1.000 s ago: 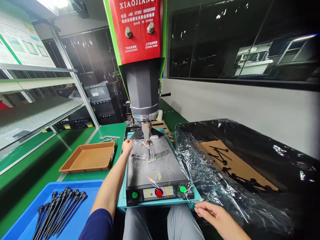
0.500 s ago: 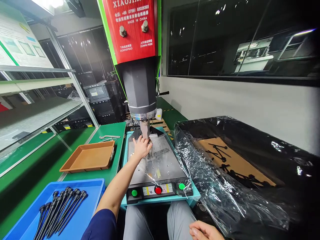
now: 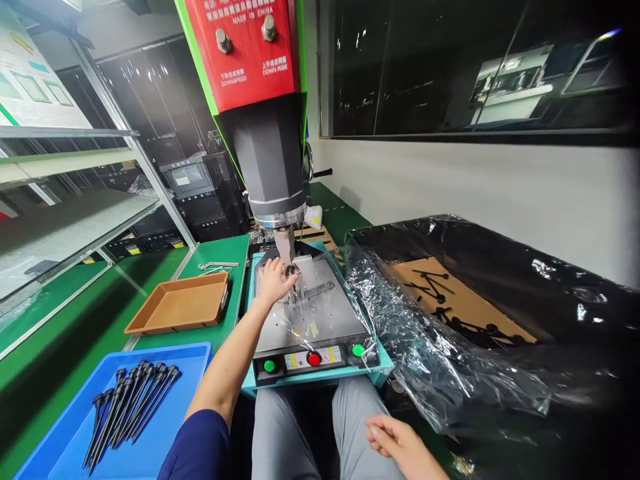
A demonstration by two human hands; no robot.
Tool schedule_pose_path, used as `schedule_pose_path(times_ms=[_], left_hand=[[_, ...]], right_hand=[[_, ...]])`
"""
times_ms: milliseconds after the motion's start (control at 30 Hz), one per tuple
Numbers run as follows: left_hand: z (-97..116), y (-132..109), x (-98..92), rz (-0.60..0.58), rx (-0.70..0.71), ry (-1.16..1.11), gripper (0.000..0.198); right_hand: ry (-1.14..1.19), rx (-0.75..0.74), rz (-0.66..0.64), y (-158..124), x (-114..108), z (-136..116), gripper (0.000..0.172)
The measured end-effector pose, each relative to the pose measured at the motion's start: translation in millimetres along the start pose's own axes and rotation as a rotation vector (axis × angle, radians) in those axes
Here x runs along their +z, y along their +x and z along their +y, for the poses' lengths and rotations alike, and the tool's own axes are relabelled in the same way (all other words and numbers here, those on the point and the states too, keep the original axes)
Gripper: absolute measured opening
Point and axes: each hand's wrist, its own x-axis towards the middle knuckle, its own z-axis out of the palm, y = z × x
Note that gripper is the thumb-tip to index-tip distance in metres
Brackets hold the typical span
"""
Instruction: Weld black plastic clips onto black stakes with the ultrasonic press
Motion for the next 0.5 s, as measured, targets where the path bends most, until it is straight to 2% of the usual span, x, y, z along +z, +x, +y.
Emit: schedule_pose_path(times_ms=[67, 133, 200, 267, 400, 500], left_hand=[[-7.4, -12.1, -9.8, 0.089, -0.007, -0.065, 0.054], [-14.5, -35.2, -18.3, 0.205, -0.065, -0.162, 0.046], [-18.9, -71.5, -21.3, 0.322, -0.206, -0.298, 0.037], [-20.3, -119.4, -15.7, 0.386, -0.403, -0.466, 0.035], [-18.9, -222.8, 16.5, 0.358, -0.736, -0.684, 0.033], [-19.1, -273.4, 40.4, 0.231, -0.865, -0.770, 0.033]], right_hand=[[0.067, 0.072, 0.037, 11.5, 8.5, 6.9, 0.045], [0.133, 0.127, 0.095, 25.5, 17.9, 13.4, 0.043], [0.196, 0.125, 0.194, 40.7, 25.9, 16.9, 0.042], [0.231, 0.097, 0.318, 56.5, 30.0, 17.5, 0.044], [0.237, 0.065, 0.519, 86.0, 23.6, 16.3, 0.054], [0.198, 0.057, 0.641, 100.6, 12.4, 17.9, 0.060]])
